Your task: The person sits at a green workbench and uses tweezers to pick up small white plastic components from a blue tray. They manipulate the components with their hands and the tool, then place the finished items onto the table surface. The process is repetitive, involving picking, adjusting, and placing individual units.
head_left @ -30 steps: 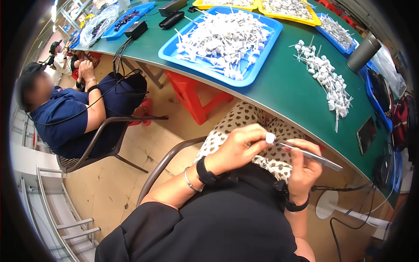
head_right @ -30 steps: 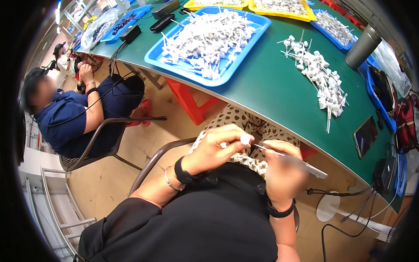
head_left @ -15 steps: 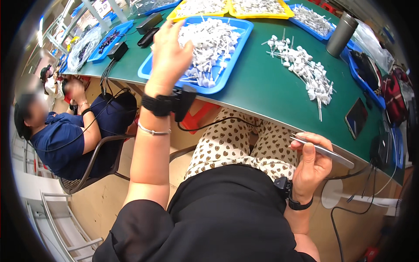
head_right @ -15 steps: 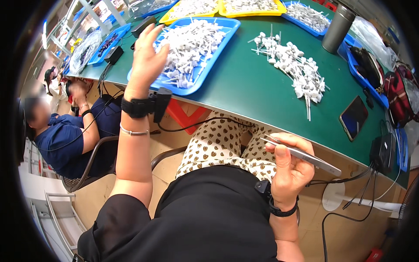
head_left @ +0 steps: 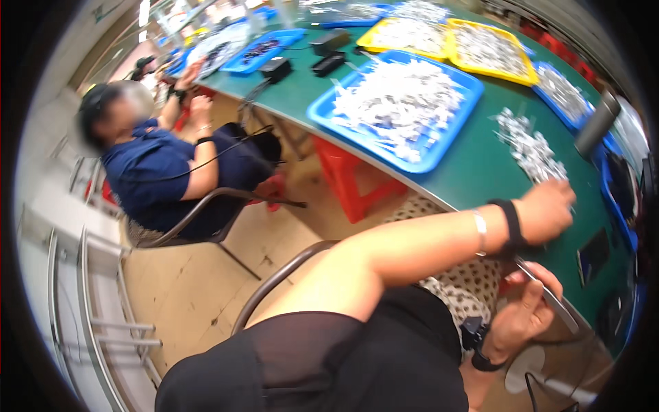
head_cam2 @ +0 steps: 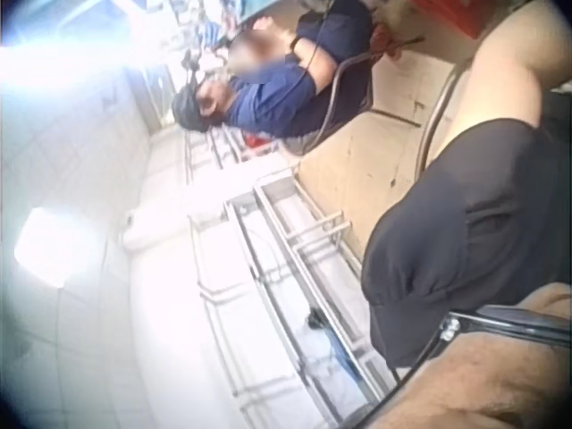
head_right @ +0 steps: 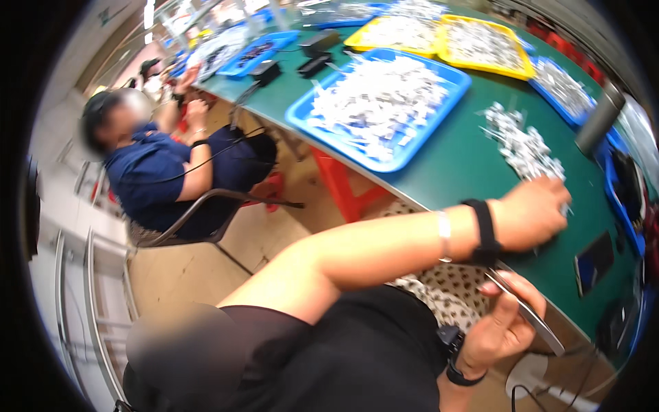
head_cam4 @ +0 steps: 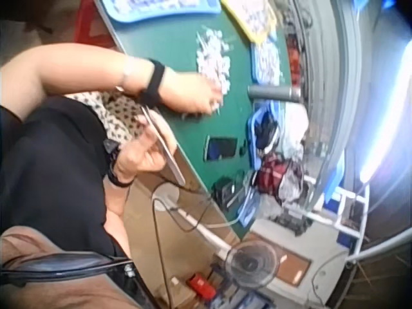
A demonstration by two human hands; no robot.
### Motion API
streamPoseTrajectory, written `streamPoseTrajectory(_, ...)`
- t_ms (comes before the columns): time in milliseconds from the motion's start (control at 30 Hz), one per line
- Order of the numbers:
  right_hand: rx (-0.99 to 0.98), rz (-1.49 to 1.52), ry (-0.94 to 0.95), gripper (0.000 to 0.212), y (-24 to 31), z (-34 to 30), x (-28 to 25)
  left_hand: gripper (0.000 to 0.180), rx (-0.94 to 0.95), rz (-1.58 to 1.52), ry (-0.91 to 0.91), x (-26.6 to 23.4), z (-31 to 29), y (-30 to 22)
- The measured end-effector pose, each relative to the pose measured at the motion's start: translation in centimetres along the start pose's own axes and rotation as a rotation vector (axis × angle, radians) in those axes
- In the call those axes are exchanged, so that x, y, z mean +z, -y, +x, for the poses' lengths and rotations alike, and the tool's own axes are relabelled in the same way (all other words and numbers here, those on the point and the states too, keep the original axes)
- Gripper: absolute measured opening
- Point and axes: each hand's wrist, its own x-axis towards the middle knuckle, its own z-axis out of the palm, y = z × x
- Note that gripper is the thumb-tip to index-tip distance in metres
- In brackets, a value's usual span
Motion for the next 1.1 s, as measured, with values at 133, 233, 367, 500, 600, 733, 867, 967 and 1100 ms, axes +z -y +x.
streamPoseTrajectory(133, 0.016, -0.048, 0.004, 0.023, 0.3, -0.2, -0.4, 0.018, -0.11, 0.102, 0.195, 3.2, 0.8, -0.1)
streamPoseTrajectory(233, 0.04, -0.03, -0.019, 0.023, 0.5, -0.2, -0.3, 0.023, -0.22, 0.161, 0.246, 2.7, 0.9, 1.4)
streamPoseTrajectory(367, 0.046, -0.036, 0.005, 0.022, 0.4, -0.2, -0.2, 0.022, -0.264, 0.109, 0.232, -0.8, 0.0, 4.5)
streamPoseTrajectory(500, 0.093, 0.053, 0.012, 0.014, 0.7, -0.4, 1.2, 0.019, -0.458, -0.014, 0.407, -5.7, 0.0, 6.5)
streamPoseTrajectory(600, 0.062, 0.092, 0.053, 0.014, 0.5, -0.2, 1.6, 0.019, -0.516, -0.099, 0.325, -6.1, -0.9, 8.9)
streamPoseTrajectory(733, 0.085, 0.054, 0.032, 0.013, 0.6, -0.4, 1.4, 0.021, -0.562, -0.12, 0.166, -6.8, -1.5, 9.8)
streamPoseTrajectory(867, 0.176, 0.005, -0.022, 0.015, -0.3, -0.7, 0.3, 0.016, -0.666, -0.078, -0.019, -6.3, -0.8, 9.9)
streamPoseTrajectory(967, 0.148, -0.118, 0.004, 0.02, -1.1, -0.5, -0.9, 0.018, -0.764, -0.069, -0.173, -5.2, 0.5, 9.4)
streamPoseTrajectory(1100, 0.201, 0.001, 0.005, 0.023, -2.0, 0.2, -1.3, 0.018, -0.744, -0.48, -0.36, -5.7, -0.5, 9.8)
